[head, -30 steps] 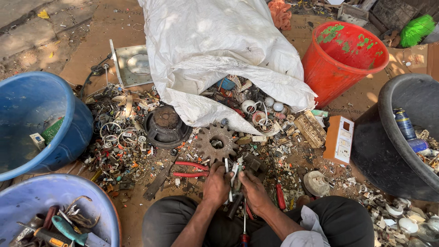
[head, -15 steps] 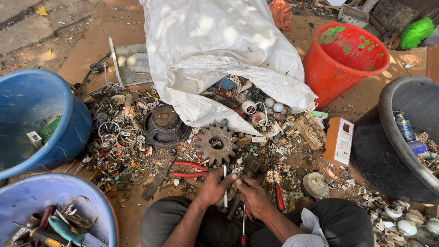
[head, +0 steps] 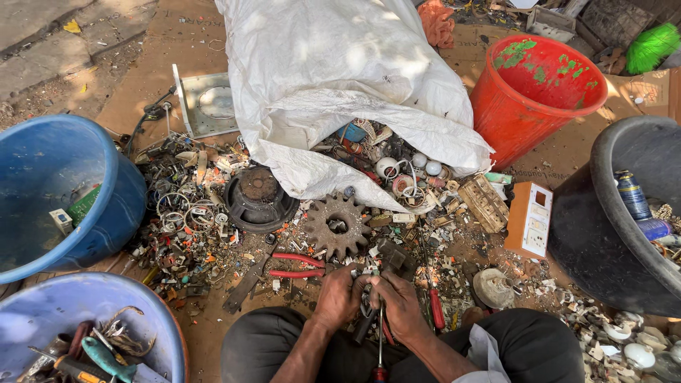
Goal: The person sits on the ground and uses a hammer and screwdriver to break apart small electronic components. They repeatedly strike the items to separate parts and occasionally use pliers to handle the pieces. The separated components are placed into a nearby blue basin.
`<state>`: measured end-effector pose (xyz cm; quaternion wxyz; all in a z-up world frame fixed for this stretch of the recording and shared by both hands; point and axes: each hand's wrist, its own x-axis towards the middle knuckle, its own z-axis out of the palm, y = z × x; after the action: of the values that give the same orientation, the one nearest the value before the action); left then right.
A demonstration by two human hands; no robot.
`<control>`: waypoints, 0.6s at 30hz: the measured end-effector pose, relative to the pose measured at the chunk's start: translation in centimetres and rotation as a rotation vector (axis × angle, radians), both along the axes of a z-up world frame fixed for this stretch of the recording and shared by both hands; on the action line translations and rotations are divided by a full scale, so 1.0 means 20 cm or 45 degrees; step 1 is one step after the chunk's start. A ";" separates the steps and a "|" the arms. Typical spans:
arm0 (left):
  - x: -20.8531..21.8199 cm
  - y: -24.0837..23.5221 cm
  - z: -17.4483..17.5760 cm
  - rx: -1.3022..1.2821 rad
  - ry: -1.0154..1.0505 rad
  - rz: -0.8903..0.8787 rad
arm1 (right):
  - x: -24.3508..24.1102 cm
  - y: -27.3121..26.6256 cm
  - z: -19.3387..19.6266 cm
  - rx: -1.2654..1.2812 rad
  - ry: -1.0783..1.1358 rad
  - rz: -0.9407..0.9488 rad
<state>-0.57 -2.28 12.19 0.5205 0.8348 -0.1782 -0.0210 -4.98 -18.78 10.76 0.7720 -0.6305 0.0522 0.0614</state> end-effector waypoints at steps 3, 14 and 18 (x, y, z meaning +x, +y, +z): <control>0.00 0.00 -0.05 0.074 -0.124 0.020 | 0.00 0.02 0.03 0.304 0.220 -0.150; -0.10 -0.01 -0.13 0.138 -0.382 -0.011 | 0.05 -0.05 0.08 0.431 0.762 -0.112; -0.08 -0.05 -0.14 0.109 -0.394 0.050 | 0.08 -0.08 0.04 0.403 0.726 -0.062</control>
<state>-2.13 -3.25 9.48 0.4510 0.8528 -0.2389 0.1104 -3.32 -20.31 11.58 0.8160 -0.4586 0.2712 0.2244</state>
